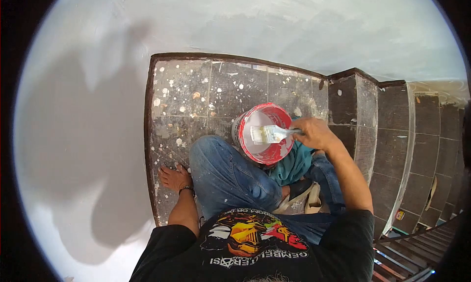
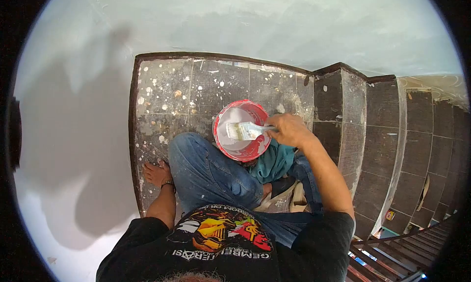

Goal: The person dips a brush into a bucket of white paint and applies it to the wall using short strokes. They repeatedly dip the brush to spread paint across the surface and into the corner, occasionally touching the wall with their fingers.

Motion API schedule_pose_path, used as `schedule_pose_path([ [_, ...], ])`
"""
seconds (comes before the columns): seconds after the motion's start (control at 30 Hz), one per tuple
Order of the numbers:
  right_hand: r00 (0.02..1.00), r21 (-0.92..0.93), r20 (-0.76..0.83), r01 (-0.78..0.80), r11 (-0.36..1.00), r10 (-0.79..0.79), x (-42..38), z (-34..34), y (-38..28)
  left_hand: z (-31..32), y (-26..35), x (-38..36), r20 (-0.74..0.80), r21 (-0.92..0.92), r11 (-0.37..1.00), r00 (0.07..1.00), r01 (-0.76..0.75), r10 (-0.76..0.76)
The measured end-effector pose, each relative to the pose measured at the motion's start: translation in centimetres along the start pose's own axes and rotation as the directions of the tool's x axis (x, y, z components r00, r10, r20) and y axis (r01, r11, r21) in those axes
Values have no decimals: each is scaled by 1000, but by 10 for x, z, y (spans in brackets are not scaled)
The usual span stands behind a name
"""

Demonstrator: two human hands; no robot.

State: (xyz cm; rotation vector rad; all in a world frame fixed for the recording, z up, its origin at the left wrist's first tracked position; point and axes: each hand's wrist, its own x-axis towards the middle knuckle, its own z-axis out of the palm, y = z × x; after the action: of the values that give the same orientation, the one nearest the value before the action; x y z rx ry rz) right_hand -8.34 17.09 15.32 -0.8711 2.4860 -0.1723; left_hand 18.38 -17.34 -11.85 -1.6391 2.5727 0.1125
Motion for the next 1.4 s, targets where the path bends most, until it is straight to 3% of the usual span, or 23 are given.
schedule_pose_path([
  [0.2, 994, 73, 103, -56, 996, 48, 2, -8, -4, -14, 3, 0, 36, -5, 1000, 999, -12, 12],
  [0.3, 991, 215, -37, 130, 968, -126, 0, 3, 27, -11, 2, 0, 39, 11, 1000, 999, -8, 8],
  [0.4, 995, 452, 59, 48, 891, -84, -3, 5, 42, -12, 4, 1, 47, 12, 1000, 999, -1, 0],
  [0.5, 977, 679, 196, -195, 708, 80, -10, 19, 58, -9, 3, 0, 6, 15, 1000, 1000, -6, 6],
  [0.6, 959, 692, 254, -271, 669, 126, -12, 23, 67, -10, 4, -1, -2, 4, 1000, 1000, -11, 11],
  [0.7, 992, 690, 104, -125, 713, 73, -18, 21, 55, -16, 5, -1, 24, 2, 1000, 1000, -19, 19],
  [0.8, 976, 536, 196, -187, 823, 94, -22, 15, 59, -19, 7, -2, 60, 12, 1000, 998, -12, 11],
  [0.83, 985, 615, 161, -147, 775, 59, -22, 20, 61, -21, 7, -2, 72, 18, 1000, 997, -4, 2],
  [0.93, 914, 697, 357, -398, 597, 192, -26, 8, 57, -30, 9, -3, 86, -9, 1000, 996, 9, -8],
  [0.97, 943, 782, 323, -314, 539, 82, -25, 9, 57, -28, 8, -3, 77, -17, 1000, 997, 9, -7],
  [1.07, 975, 887, 218, -217, 408, 43, -7, -28, 4, -20, 5, -2, 64, -31, 999, 998, 9, -7],
  [1.1, 979, 890, 202, -172, 422, -26, 6, -37, -11, -21, 5, -2, 69, -33, 999, 998, 10, -7],
  [1.17, 990, 956, 104, -73, 284, -93, 40, -32, -40, -22, 6, -3, 60, -47, 999, 998, 9, -6],
  [1.23, 999, 987, 28, -23, 162, -32, 83, -19, -80, -22, 6, -3, 31, -68, 998, 1000, 5, -3],
  [1.3, 993, 999, 25, -29, -39, -112, 132, -2, -117, -17, 3, -3, 27, -83, 997, 1000, -9, 11],
  [1.4, 996, 972, 39, -55, -227, -77, 206, 41, -154, -19, 1, -1, 65, -88, 996, 998, -5, 11],
])
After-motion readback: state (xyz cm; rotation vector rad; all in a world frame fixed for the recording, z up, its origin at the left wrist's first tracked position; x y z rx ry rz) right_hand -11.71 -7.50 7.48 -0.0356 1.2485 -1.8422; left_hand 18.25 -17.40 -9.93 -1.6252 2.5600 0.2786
